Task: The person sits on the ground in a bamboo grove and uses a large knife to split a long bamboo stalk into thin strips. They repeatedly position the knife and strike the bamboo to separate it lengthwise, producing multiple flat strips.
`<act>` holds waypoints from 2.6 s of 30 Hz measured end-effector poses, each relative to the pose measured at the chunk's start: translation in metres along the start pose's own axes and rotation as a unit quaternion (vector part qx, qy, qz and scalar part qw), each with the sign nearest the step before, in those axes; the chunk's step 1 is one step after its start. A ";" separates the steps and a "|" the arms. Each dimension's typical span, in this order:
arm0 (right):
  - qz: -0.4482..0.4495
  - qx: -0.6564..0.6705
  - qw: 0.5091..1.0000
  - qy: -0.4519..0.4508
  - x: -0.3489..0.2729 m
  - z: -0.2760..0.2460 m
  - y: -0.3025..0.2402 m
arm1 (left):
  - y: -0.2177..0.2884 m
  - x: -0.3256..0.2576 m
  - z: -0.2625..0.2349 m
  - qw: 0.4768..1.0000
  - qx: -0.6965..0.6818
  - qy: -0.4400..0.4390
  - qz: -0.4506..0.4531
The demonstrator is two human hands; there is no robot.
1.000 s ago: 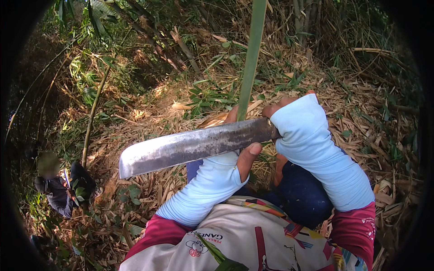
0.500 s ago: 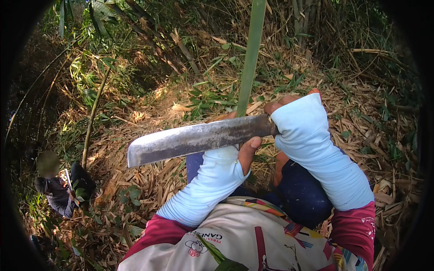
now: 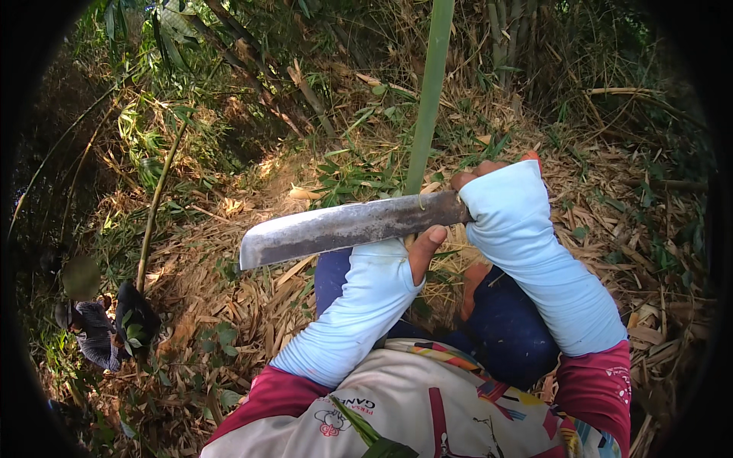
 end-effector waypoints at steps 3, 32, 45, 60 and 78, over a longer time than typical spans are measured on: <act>0.076 0.032 0.996 -0.039 0.006 -0.008 0.015 | 0.000 -0.003 0.000 0.992 0.117 -0.039 -0.011; 0.329 0.413 0.846 0.067 -0.012 0.027 0.169 | -0.008 0.001 0.006 0.925 -0.295 -0.191 -0.147; 0.345 0.599 0.717 -0.085 -0.017 0.050 0.033 | -0.039 -0.015 -0.063 0.924 -0.331 -0.090 -0.168; 0.342 0.676 0.621 -0.202 -0.029 0.109 0.012 | -0.094 -0.041 -0.088 0.912 -0.361 -0.012 -0.193; 0.241 0.596 0.757 -0.115 -0.026 0.084 0.011 | -0.085 -0.036 -0.082 0.926 -0.324 0.023 -0.192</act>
Point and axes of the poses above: each hand's wrist, its own x-axis towards the middle knuckle, its own z-axis out of the palm, y = z × x, the point moved 6 cm from there along x, towards the middle knuckle, and after that the axes turned 2 degrees about -y, right-handed, at the moved point
